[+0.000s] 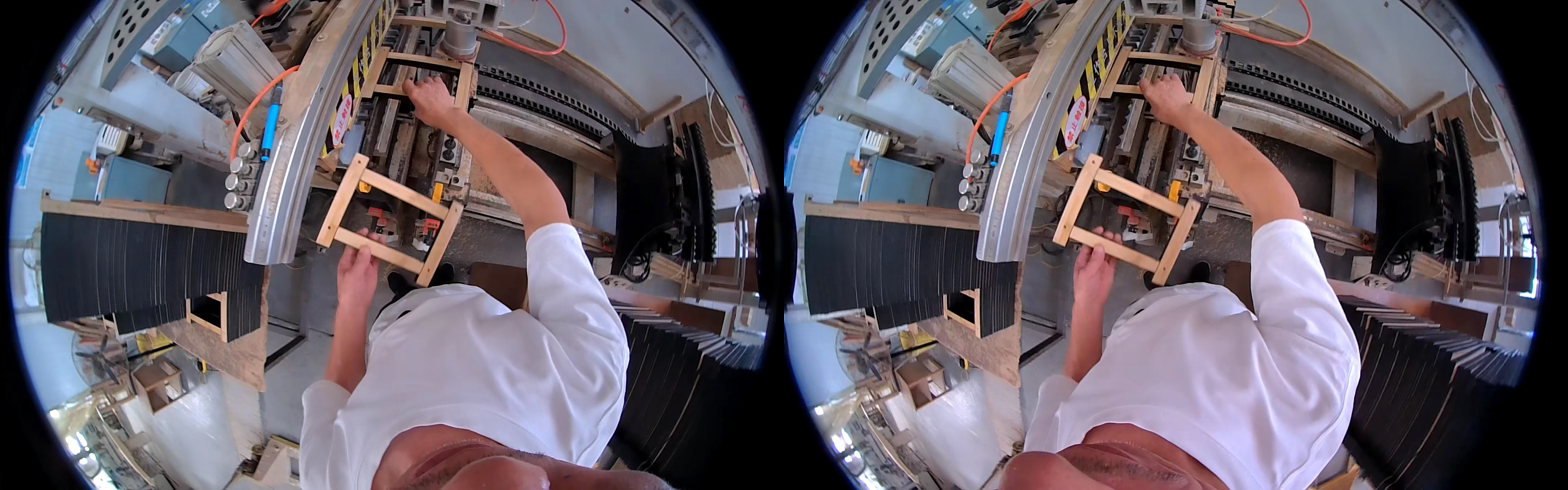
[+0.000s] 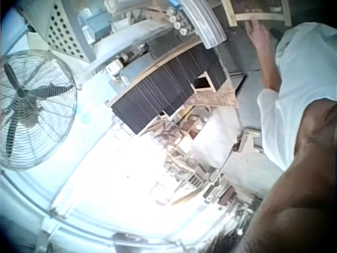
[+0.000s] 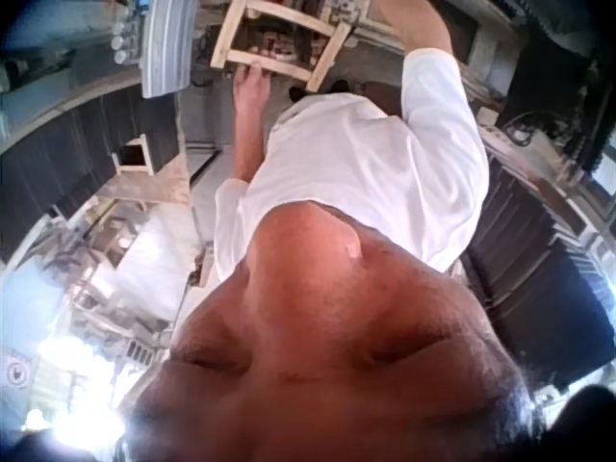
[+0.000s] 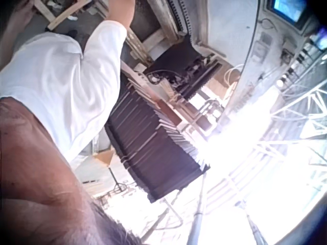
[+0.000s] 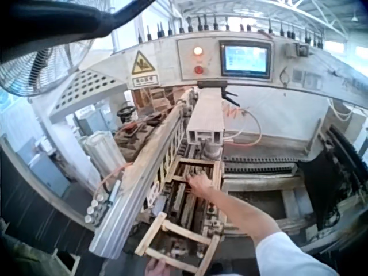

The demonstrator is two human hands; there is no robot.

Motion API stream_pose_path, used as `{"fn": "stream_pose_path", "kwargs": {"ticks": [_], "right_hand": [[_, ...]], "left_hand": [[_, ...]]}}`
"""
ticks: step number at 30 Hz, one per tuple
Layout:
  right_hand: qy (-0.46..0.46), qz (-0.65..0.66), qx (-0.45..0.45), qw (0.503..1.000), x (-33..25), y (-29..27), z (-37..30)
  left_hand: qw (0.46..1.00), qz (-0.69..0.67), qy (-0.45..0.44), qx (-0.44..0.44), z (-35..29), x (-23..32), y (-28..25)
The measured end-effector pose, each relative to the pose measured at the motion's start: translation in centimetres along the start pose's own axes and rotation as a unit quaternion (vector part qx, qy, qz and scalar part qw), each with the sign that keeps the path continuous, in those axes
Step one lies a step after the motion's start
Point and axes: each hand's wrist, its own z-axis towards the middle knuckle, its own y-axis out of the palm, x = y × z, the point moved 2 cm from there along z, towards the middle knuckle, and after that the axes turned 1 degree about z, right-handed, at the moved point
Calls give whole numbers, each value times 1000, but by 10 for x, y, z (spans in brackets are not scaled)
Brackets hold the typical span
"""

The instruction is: The person repeatedly picks up small wooden frames from a table, places them into a machine, and removes them after processing. They stack the processed frames on a nearby surface. The person also briefly touches their face during the task.

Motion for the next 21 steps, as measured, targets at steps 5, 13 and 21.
{"fn": "stream_pose_path", "kwargs": {"ticks": [5,13,21], "right_hand": [[-15,-65,1,998,8,3,22],[19,-193,-56,979,14,4,60],[27,-286,-69,955,36,16,108]], "left_hand": [[999,30,-42,7,-31,18,-31],[997,15,-51,47,-29,46,-89],[991,-8,-31,132,-34,42,-122]]}}
